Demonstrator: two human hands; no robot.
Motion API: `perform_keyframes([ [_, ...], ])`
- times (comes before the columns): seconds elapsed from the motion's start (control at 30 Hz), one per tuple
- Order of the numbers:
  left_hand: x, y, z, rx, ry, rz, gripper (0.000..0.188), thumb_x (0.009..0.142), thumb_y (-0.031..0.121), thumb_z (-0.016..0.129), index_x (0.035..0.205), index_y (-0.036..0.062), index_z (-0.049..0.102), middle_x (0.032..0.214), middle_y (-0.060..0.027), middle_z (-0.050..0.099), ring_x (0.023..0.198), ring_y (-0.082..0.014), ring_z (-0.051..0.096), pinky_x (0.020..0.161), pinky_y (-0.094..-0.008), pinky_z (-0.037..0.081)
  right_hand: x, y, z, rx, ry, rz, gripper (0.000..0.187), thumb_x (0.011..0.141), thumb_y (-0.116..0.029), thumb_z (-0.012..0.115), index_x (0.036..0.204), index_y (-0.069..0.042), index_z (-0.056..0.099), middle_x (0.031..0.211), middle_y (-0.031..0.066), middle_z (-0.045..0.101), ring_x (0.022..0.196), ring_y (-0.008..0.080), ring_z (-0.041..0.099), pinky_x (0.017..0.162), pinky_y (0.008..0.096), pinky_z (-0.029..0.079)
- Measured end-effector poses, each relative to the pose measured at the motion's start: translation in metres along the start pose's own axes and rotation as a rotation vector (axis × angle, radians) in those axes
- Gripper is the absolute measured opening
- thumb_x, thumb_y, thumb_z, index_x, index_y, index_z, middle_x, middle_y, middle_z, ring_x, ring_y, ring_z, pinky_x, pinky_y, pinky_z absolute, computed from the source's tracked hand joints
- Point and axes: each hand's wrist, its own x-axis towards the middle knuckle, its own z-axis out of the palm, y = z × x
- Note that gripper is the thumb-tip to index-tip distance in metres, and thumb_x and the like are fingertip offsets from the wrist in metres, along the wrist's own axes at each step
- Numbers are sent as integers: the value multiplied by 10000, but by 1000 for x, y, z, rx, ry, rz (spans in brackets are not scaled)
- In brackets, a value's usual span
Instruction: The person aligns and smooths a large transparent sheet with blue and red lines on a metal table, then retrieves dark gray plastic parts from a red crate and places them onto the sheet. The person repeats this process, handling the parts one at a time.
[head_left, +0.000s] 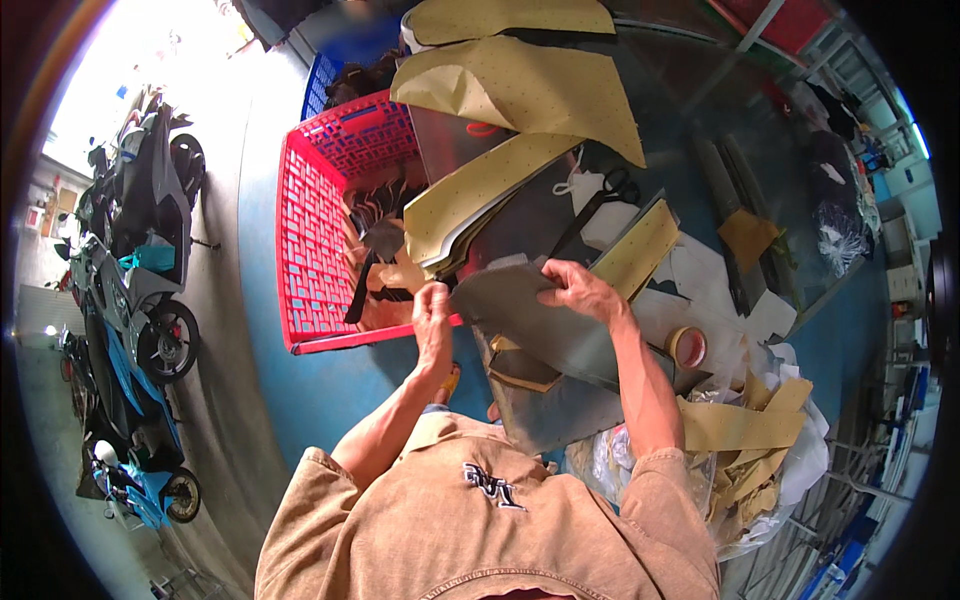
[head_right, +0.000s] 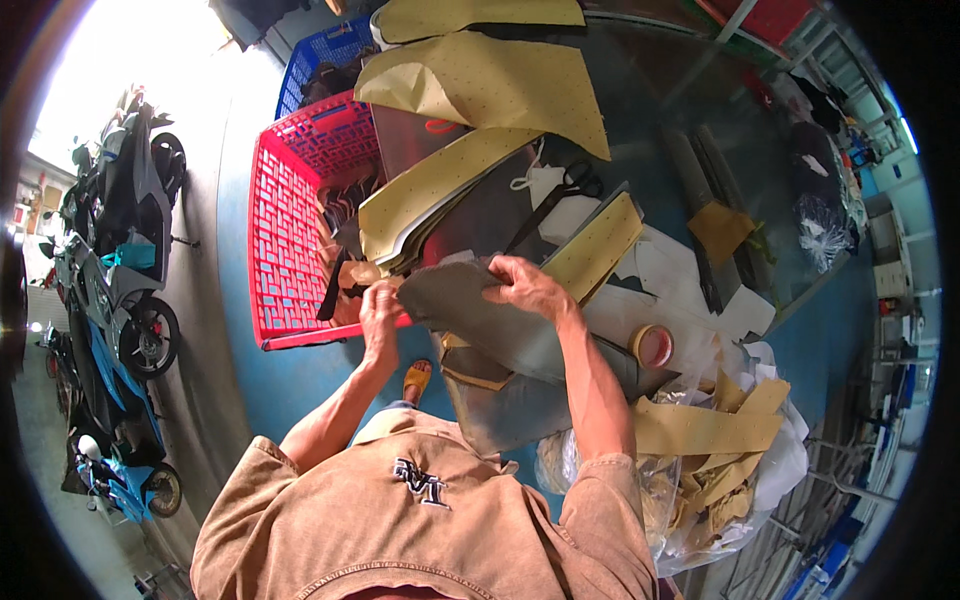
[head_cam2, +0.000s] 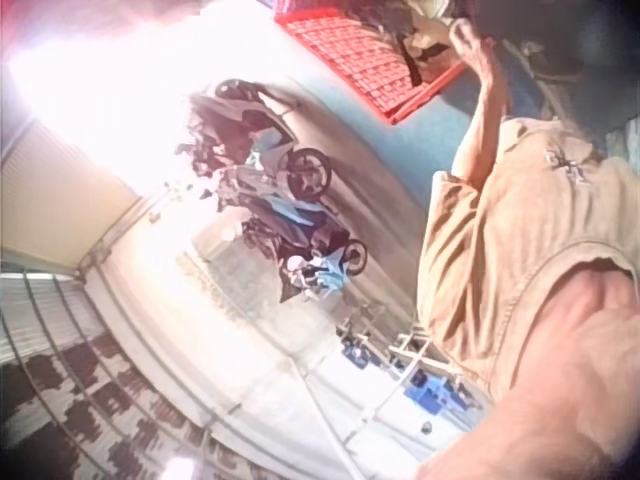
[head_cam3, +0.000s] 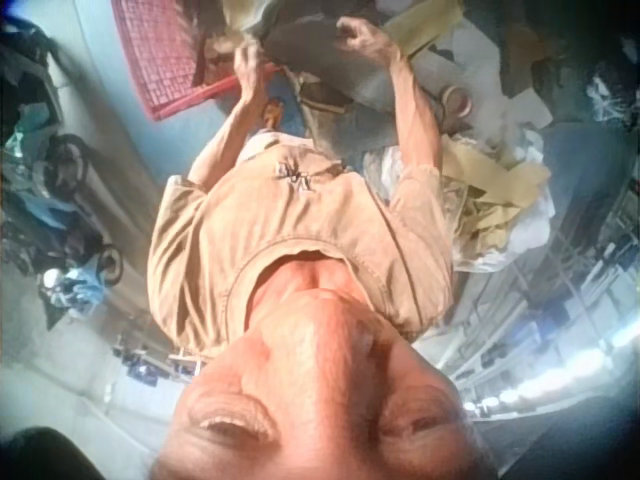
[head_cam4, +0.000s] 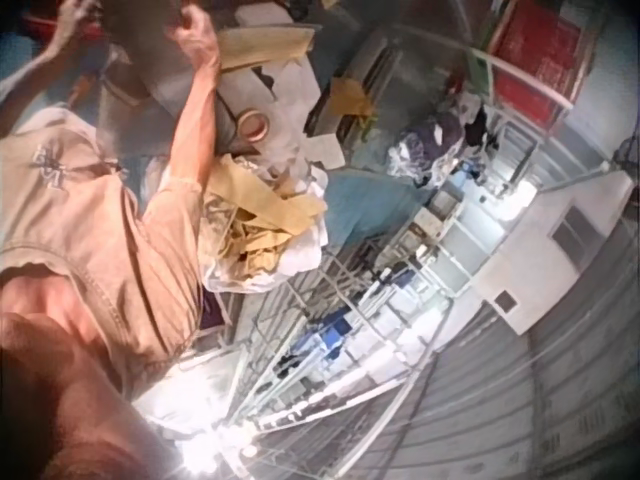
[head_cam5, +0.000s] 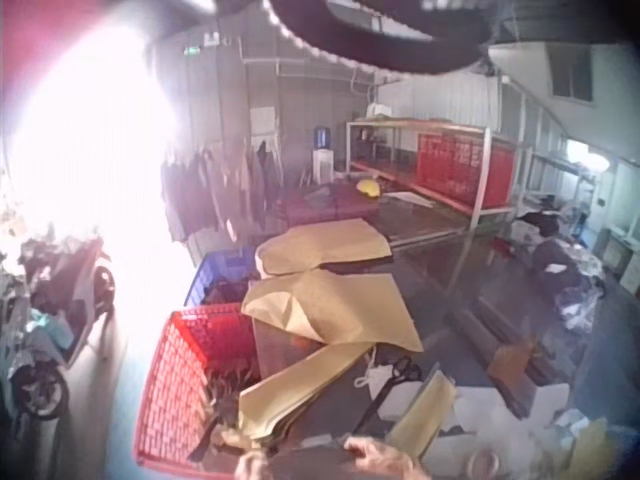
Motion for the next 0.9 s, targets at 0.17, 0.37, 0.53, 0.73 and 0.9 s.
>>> perform_keyframes([
  [0.17,9,74,4,311,-785,116,1305,605,441,884,1520,144,2,1538,-171,185,1418,-311,220,1144,-445,203,-21,-7,2,-17,-29,-35,199,776,-31,689,932,-12,567,793,2,562,761,100,505,714,274,424],
  [0.37,25,93,23,380,-1182,-198,1047,629,284,860,1456,48,263,1354,-174,463,1265,-267,432,1071,-371,324,-39,-8,1,67,-212,-51,265,748,-85,705,968,-14,577,812,13,580,762,119,515,699,282,420],
  [0.53,3,135,41,754,-1087,-124,581,662,239,783,1153,1,581,974,-74,663,895,-149,594,823,-300,462,-41,-4,2,49,-89,-77,262,753,-74,700,971,-3,572,860,35,609,815,143,543,747,305,436],
  [0.73,-13,142,45,871,-1096,195,456,714,219,747,1078,-27,622,880,-115,697,778,-152,640,711,-311,507,-36,4,11,3,49,-130,269,746,-15,706,979,-12,574,895,49,625,840,144,565,780,304,453],
  [0.9,-60,165,55,1002,-1104,356,367,785,142,655,1120,-3,626,832,-203,677,743,-270,684,695,-369,526,-64,2,-5,46,-81,-164,406,694,-72,778,1051,-24,591,944,49,644,891,141,585,811,293,465],
])
